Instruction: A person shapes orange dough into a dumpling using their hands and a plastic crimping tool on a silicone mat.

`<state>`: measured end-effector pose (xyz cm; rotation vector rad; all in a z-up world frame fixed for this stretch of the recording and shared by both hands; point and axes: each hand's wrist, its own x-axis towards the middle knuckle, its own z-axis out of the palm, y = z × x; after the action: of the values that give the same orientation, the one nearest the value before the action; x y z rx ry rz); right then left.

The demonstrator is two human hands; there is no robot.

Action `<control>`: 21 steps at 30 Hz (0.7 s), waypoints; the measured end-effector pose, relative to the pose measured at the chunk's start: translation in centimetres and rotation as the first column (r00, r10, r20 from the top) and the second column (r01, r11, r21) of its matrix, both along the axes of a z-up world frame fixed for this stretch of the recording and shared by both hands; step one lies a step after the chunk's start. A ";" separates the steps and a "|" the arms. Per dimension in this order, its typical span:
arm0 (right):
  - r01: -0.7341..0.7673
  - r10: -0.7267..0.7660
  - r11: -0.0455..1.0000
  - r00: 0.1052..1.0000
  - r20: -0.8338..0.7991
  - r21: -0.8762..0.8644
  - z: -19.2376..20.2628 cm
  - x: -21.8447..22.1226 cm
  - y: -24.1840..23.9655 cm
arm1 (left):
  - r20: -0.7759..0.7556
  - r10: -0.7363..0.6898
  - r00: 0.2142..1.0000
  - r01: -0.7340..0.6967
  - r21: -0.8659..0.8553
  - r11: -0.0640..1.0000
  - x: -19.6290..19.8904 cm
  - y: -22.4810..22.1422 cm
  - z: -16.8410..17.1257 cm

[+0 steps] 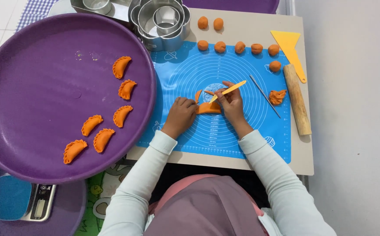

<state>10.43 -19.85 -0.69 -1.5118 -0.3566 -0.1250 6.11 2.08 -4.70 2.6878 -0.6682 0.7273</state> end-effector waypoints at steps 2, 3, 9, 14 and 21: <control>-0.004 0.004 1.000 1.000 0.002 0.000 -0.1 0.0 0.0 | -0.001 0.003 1.000 -0.003 -0.017 1.000 -0.3 0.1 0.5; -0.007 0.007 1.000 1.000 0.007 -0.002 -0.1 0.0 0.0 | 0.001 0.005 1.000 -0.005 -0.036 0.999 -0.4 0.1 0.7; -0.020 0.020 1.000 1.000 0.021 0.008 -0.1 -0.2 0.2 | -0.054 0.017 0.998 -0.019 -0.049 0.999 -0.8 0.3 1.4; -0.018 0.018 1.000 0.999 0.031 -0.009 -0.2 0.0 0.2 | -0.053 0.036 0.998 -0.038 -0.043 0.998 -0.9 0.3 1.6; -0.031 0.031 1.000 0.999 0.010 -0.006 0.3 -0.2 0.1 | -0.103 0.048 0.993 -0.054 -0.057 0.997 -1.1 0.3 1.8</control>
<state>10.19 -19.79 -0.36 -1.5116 -0.3881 -0.1071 5.01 2.37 -2.90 2.6751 -0.5457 0.6077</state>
